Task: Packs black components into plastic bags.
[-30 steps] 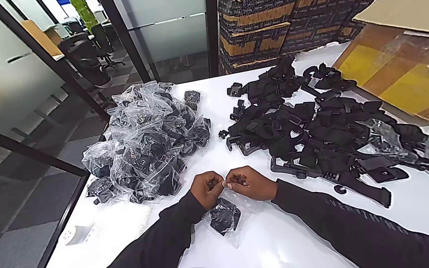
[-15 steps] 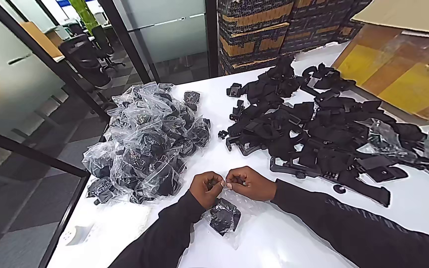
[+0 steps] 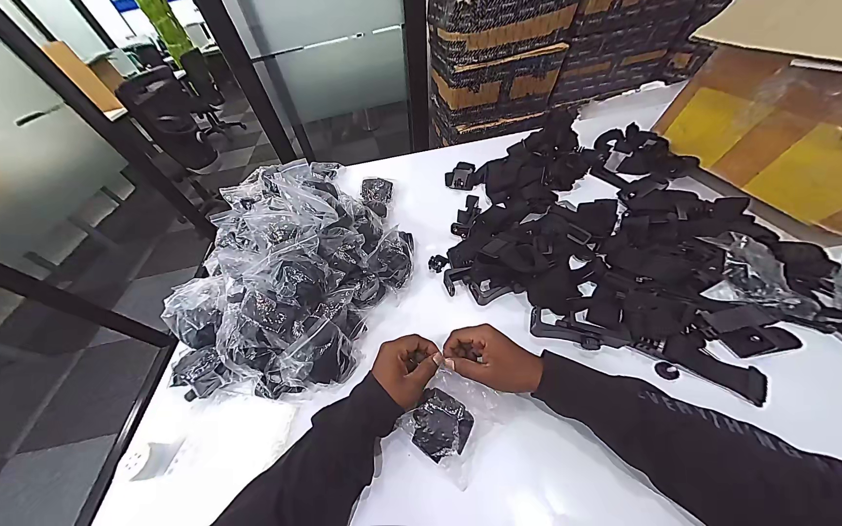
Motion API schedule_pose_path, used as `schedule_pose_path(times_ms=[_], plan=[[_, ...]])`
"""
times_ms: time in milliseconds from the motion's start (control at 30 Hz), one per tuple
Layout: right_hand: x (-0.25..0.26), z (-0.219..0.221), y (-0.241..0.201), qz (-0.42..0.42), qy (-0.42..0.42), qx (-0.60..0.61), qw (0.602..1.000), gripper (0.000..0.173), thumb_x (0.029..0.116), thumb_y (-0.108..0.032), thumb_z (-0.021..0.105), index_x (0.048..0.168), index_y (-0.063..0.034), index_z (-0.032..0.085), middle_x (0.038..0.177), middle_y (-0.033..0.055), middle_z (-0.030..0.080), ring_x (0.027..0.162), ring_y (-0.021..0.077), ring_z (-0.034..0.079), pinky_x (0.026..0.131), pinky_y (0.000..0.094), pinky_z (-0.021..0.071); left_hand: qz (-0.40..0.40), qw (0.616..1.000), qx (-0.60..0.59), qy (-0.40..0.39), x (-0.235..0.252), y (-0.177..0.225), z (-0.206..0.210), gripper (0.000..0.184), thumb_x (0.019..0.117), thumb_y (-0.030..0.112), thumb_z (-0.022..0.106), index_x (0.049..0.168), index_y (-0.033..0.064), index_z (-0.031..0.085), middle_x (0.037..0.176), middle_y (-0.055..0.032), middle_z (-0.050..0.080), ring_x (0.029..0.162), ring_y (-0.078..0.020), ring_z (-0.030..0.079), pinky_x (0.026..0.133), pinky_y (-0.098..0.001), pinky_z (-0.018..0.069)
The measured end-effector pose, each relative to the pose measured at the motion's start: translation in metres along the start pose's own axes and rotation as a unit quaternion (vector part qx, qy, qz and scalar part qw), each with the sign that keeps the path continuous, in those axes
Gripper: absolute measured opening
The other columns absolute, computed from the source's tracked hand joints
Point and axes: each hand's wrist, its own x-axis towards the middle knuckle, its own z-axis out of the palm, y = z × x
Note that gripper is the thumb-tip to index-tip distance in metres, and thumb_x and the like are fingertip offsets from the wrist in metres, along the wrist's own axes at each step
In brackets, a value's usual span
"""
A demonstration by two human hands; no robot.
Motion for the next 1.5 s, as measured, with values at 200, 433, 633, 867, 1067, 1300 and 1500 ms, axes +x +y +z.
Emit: schedule_pose_path(times_ms=[200, 433, 633, 867, 1067, 1300, 1500], plan=[[-0.0003, 0.0005, 0.0002, -0.004, 0.006, 0.004, 1.000, 0.010, 0.0957, -0.015, 0.067, 0.094, -0.0052, 0.069, 0.075, -0.0049, 0.063, 0.061, -0.0024, 0.055, 0.055, 0.0158, 0.0456, 0.017, 1.000, 0.019, -0.002, -0.0001, -0.0024, 0.0010, 0.013, 0.0945, 0.012, 0.066, 0.094, -0.0005, 0.070, 0.078, -0.0021, 0.069, 0.060, -0.0022, 0.060, 0.056, -0.0199, 0.0533], [-0.0002, 0.0008, 0.0007, -0.013, 0.004, 0.001, 1.000, 0.010, 0.0959, -0.014, 0.067, 0.092, -0.0047, 0.069, 0.074, -0.0042, 0.062, 0.060, -0.0023, 0.053, 0.055, 0.0158, 0.0446, 0.031, 0.999, 0.034, -0.010, -0.0007, -0.0029, 0.0015, 0.014, 0.0953, 0.013, 0.066, 0.093, -0.0008, 0.070, 0.078, -0.0031, 0.068, 0.059, -0.0023, 0.059, 0.055, -0.0198, 0.0531], [0.0000, 0.0006, 0.0017, -0.034, 0.004, 0.000, 0.999, 0.010, 0.0953, -0.012, 0.066, 0.090, -0.0037, 0.067, 0.074, -0.0026, 0.061, 0.061, -0.0010, 0.053, 0.056, 0.0164, 0.0447, 0.038, 0.998, 0.045, -0.018, -0.0008, -0.0030, 0.0016, 0.015, 0.0955, 0.013, 0.066, 0.093, -0.0010, 0.070, 0.079, -0.0036, 0.068, 0.059, -0.0023, 0.059, 0.055, -0.0195, 0.0526], [0.0006, -0.0015, -0.0011, 0.023, 0.017, 0.011, 1.000, 0.011, 0.0963, -0.016, 0.066, 0.094, -0.0059, 0.069, 0.071, -0.0064, 0.062, 0.059, -0.0029, 0.054, 0.055, 0.0158, 0.0463, 0.018, 0.999, 0.037, 0.004, 0.0005, -0.0011, 0.0012, 0.015, 0.0959, 0.012, 0.063, 0.095, -0.0021, 0.068, 0.079, -0.0044, 0.069, 0.062, -0.0054, 0.063, 0.059, -0.0229, 0.0561], [0.0013, -0.0027, -0.0010, 0.019, -0.003, 0.017, 1.000, 0.011, 0.0978, -0.015, 0.064, 0.093, -0.0059, 0.069, 0.069, -0.0072, 0.060, 0.057, -0.0037, 0.051, 0.053, 0.0152, 0.0432, 0.001, 1.000, 0.021, 0.003, -0.0005, 0.0022, 0.0012, 0.016, 0.0953, 0.015, 0.066, 0.097, -0.0002, 0.069, 0.082, -0.0033, 0.070, 0.063, -0.0047, 0.064, 0.058, -0.0223, 0.0562], [0.0009, -0.0035, -0.0012, 0.014, -0.018, 0.011, 1.000, 0.011, 0.0985, -0.015, 0.064, 0.096, -0.0052, 0.068, 0.072, -0.0054, 0.062, 0.060, -0.0027, 0.053, 0.055, 0.0158, 0.0449, -0.010, 1.000, 0.020, -0.015, -0.0005, 0.0023, 0.0008, 0.015, 0.0955, 0.013, 0.065, 0.095, -0.0006, 0.069, 0.077, -0.0008, 0.068, 0.060, -0.0017, 0.060, 0.057, -0.0199, 0.0530], [0.0012, -0.0041, -0.0012, 0.010, -0.025, 0.009, 1.000, 0.010, 0.0969, -0.014, 0.064, 0.095, -0.0051, 0.069, 0.073, -0.0055, 0.063, 0.061, -0.0032, 0.054, 0.056, 0.0156, 0.0453, -0.004, 0.999, 0.026, -0.026, 0.0000, 0.0015, 0.0003, 0.014, 0.0959, 0.012, 0.063, 0.095, -0.0010, 0.068, 0.075, -0.0013, 0.066, 0.059, -0.0016, 0.058, 0.056, -0.0191, 0.0516]])
